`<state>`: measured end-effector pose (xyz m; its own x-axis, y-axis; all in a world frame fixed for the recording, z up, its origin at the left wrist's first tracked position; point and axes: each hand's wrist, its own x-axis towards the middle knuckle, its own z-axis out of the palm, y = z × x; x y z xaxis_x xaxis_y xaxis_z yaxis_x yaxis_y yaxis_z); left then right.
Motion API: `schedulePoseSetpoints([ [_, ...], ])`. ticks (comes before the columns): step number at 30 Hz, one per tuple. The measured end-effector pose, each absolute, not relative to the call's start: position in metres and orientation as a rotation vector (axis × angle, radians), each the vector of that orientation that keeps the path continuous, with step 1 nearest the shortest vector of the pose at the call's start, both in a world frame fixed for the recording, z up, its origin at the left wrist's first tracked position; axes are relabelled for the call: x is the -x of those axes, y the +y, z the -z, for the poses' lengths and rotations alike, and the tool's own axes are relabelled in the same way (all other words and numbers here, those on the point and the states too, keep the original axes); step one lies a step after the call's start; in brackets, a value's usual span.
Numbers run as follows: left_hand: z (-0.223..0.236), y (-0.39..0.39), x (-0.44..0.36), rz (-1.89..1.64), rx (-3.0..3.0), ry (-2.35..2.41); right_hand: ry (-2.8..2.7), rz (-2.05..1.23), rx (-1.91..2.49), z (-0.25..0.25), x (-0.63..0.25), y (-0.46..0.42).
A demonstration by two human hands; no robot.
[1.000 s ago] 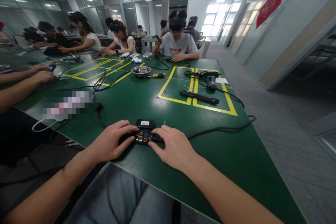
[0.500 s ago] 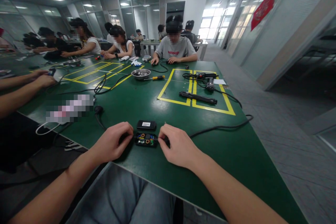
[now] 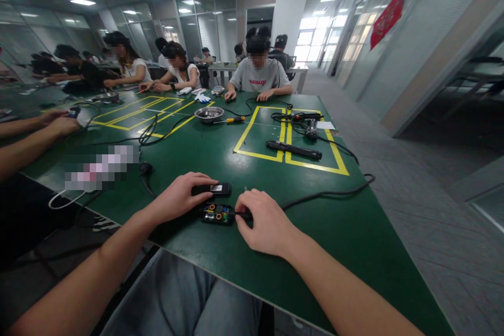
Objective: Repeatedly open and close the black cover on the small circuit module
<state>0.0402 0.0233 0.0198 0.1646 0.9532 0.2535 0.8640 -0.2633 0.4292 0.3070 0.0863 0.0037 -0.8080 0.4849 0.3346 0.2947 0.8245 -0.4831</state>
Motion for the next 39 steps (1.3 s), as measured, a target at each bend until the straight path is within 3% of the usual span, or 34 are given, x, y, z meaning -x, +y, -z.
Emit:
schedulePoseSetpoints([
  [5, -0.025, -0.003, -0.043, -0.926, -2.249, 1.657, -2.564, -0.543, 0.606, -0.006, -0.307, 0.084],
  [10, -0.024, -0.022, -0.05, -0.826, -2.313, 1.45, -2.579, -0.503, 0.672, -0.008, -0.307, 0.083],
  [20, -0.031, -0.018, -0.051, -0.665, -2.379, 1.506, -2.583, -0.541, 0.722, -0.007, -0.305, 0.082],
  [24, -0.039, -0.006, -0.048, -0.783, -2.283, 1.543, -2.579, -0.546, 0.73, -0.006, -0.304, 0.082],
  [27, -0.033, 0.006, -0.048, -0.889, -2.226, 1.703, -2.578, -0.557, 0.721, -0.007, -0.303, 0.082],
  [31, -0.02, 0.017, -0.05, -0.755, -2.187, 1.786, -2.569, -0.576, 0.722, -0.009, -0.303, 0.08],
  [39, -0.015, -0.022, -0.045, -0.84, -2.289, 1.778, -2.605, -0.582, 0.689, -0.012, -0.302, 0.074],
])
